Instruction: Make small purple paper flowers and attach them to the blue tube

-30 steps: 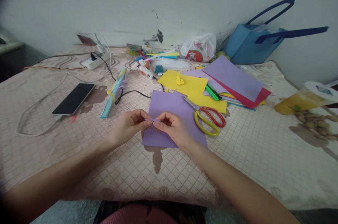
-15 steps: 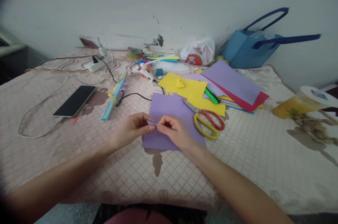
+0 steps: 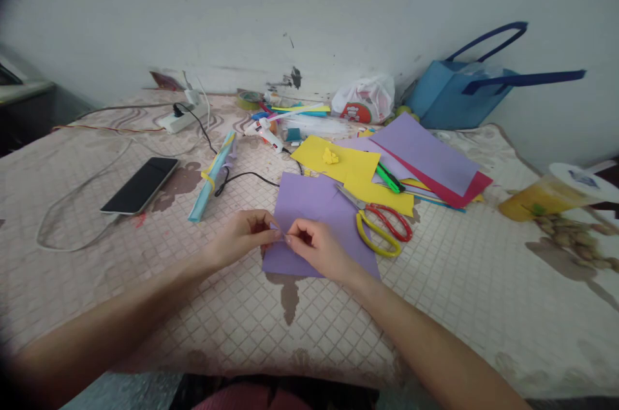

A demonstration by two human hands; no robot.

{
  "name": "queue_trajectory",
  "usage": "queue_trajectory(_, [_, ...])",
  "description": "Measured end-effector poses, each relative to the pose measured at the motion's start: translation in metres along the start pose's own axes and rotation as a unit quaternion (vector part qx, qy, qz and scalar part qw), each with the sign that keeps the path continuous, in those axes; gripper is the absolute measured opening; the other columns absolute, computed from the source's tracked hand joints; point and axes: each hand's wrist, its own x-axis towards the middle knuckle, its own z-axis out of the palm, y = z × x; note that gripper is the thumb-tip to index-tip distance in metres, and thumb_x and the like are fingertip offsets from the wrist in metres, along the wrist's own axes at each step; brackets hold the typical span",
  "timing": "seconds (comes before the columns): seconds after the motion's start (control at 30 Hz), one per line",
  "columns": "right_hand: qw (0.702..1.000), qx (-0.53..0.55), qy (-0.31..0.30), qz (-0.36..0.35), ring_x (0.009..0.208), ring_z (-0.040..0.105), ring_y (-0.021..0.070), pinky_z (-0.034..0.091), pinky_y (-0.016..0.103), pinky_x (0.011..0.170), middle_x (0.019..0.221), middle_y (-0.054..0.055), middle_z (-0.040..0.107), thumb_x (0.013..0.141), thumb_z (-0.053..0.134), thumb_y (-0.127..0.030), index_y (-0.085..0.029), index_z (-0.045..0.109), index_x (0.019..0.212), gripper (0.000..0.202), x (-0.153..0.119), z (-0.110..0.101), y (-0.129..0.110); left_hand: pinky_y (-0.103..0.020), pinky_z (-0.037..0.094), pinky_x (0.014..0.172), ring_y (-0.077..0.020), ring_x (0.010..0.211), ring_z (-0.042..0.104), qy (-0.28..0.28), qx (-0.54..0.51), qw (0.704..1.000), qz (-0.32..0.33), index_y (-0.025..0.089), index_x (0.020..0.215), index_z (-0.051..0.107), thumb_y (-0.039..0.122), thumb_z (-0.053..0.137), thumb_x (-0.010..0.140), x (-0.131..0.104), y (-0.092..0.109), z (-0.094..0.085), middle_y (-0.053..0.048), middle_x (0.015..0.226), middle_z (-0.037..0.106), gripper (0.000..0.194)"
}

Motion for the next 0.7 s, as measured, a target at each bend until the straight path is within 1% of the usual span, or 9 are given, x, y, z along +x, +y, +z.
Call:
queue_trajectory(0.1, [1.000, 0.002, 0.009, -0.010, 0.059, 0.038, 0.0101, 0.031, 0.023, 0.054, 0.062, -0.004, 0.043, 0.085, 0.050, -0.029, -0.018, 0.046, 0.067, 0.021, 0.000, 0.004, 0.000, -0.019, 0.041, 0.047, -0.0087, 0.051, 0.052, 0.017, 0.020, 0.999, 0.024, 0.011, 0.076, 0.060, 0.035, 0.065, 0.075, -0.001, -0.001, 0.002, 0.001, 0.058, 0.057, 0.024])
queue_trajectory(0.2, [1.000, 0.017, 0.005, 0.004, 0.059, 0.038, 0.0101, 0.031, 0.023, 0.054, 0.062, -0.004, 0.043, 0.084, 0.050, -0.030, -0.018, 0.046, 0.067, 0.021, -0.001, 0.006, 0.000, -0.019, 0.041, 0.047, -0.0085, 0.050, 0.052, 0.016, 0.039, 0.999, 0.031, 0.012, 0.072, 0.058, 0.035, 0.063, 0.077, -0.002, 0.000, 0.003, 0.001, 0.056, 0.056, 0.024])
queue_trajectory(0.27, [0.999, 0.038, -0.008, 0.017, 0.058, 0.040, 0.0100, 0.032, 0.023, 0.053, 0.062, -0.003, 0.044, 0.084, 0.052, -0.031, -0.018, 0.047, 0.067, 0.021, -0.001, 0.006, 0.000, -0.019, 0.041, 0.047, -0.0085, 0.050, 0.052, 0.016, 0.040, 0.999, 0.028, 0.012, 0.070, 0.058, 0.035, 0.064, 0.077, -0.002, 0.000, 0.003, 0.001, 0.056, 0.055, 0.025])
queue_trajectory(0.37, [0.997, 0.068, -0.021, 0.026, 0.057, 0.042, 0.0100, 0.033, 0.023, 0.053, 0.063, -0.003, 0.047, 0.083, 0.053, -0.034, -0.018, 0.048, 0.068, 0.022, 0.000, 0.006, 0.002, -0.019, 0.042, 0.048, -0.0087, 0.050, 0.052, 0.010, 0.018, 1.000, 0.007, 0.011, 0.073, 0.059, 0.037, 0.065, 0.075, 0.000, 0.000, 0.002, 0.001, 0.057, 0.056, 0.026])
queue_trajectory(0.43, [0.996, 0.083, -0.001, 0.024, 0.057, 0.043, 0.0099, 0.034, 0.023, 0.054, 0.061, -0.004, 0.047, 0.083, 0.054, -0.034, -0.019, 0.047, 0.067, 0.024, 0.002, 0.006, 0.005, -0.020, 0.044, 0.049, -0.0090, 0.052, 0.053, 0.006, -0.004, 1.000, -0.004, 0.011, 0.075, 0.061, 0.039, 0.065, 0.075, 0.001, 0.000, 0.002, 0.000, 0.060, 0.058, 0.028])
queue_trajectory(0.5, [0.995, 0.097, 0.031, 0.022, 0.056, 0.043, 0.0099, 0.035, 0.023, 0.054, 0.060, -0.004, 0.046, 0.083, 0.054, -0.035, -0.019, 0.047, 0.066, 0.025, 0.003, 0.006, 0.009, -0.020, 0.045, 0.053, -0.0095, 0.056, 0.056, 0.008, -0.022, 1.000, -0.004, 0.011, 0.077, 0.061, 0.040, 0.063, 0.076, 0.002, 0.000, 0.002, -0.001, 0.064, 0.060, 0.029])
queue_trajectory(0.57, [0.992, 0.111, 0.052, 0.020, 0.057, 0.044, 0.0101, 0.035, 0.023, 0.055, 0.061, -0.004, 0.047, 0.082, 0.055, -0.037, -0.019, 0.048, 0.067, 0.026, 0.005, 0.006, 0.012, -0.020, 0.045, 0.054, -0.0096, 0.057, 0.056, 0.009, -0.029, 1.000, -0.002, 0.011, 0.074, 0.060, 0.040, 0.064, 0.075, 0.002, 0.000, 0.002, -0.001, 0.064, 0.060, 0.029])
queue_trajectory(0.63, [0.992, 0.118, 0.046, 0.020, 0.058, 0.045, 0.0105, 0.037, 0.024, 0.057, 0.062, -0.003, 0.049, 0.082, 0.057, -0.041, -0.019, 0.050, 0.069, 0.027, 0.005, 0.005, 0.012, -0.020, 0.043, 0.051, -0.0091, 0.054, 0.054, 0.011, -0.026, 1.000, -0.006, 0.012, 0.070, 0.057, 0.039, 0.067, 0.073, 0.002, -0.002, 0.002, 0.000, 0.060, 0.058, 0.029])
queue_trajectory(0.7, [0.993, 0.118, 0.026, 0.021, 0.060, 0.048, 0.0113, 0.039, 0.024, 0.059, 0.063, -0.002, 0.052, 0.084, 0.052, -0.046, -0.018, 0.052, 0.071, 0.030, 0.005, 0.003, 0.011, -0.020, 0.042, 0.049, -0.0086, 0.051, 0.052, 0.017, -0.026, 0.999, -0.011, 0.012, 0.068, 0.055, 0.038, 0.067, 0.073, 0.001, -0.003, 0.002, 0.001, 0.057, 0.057, 0.029])
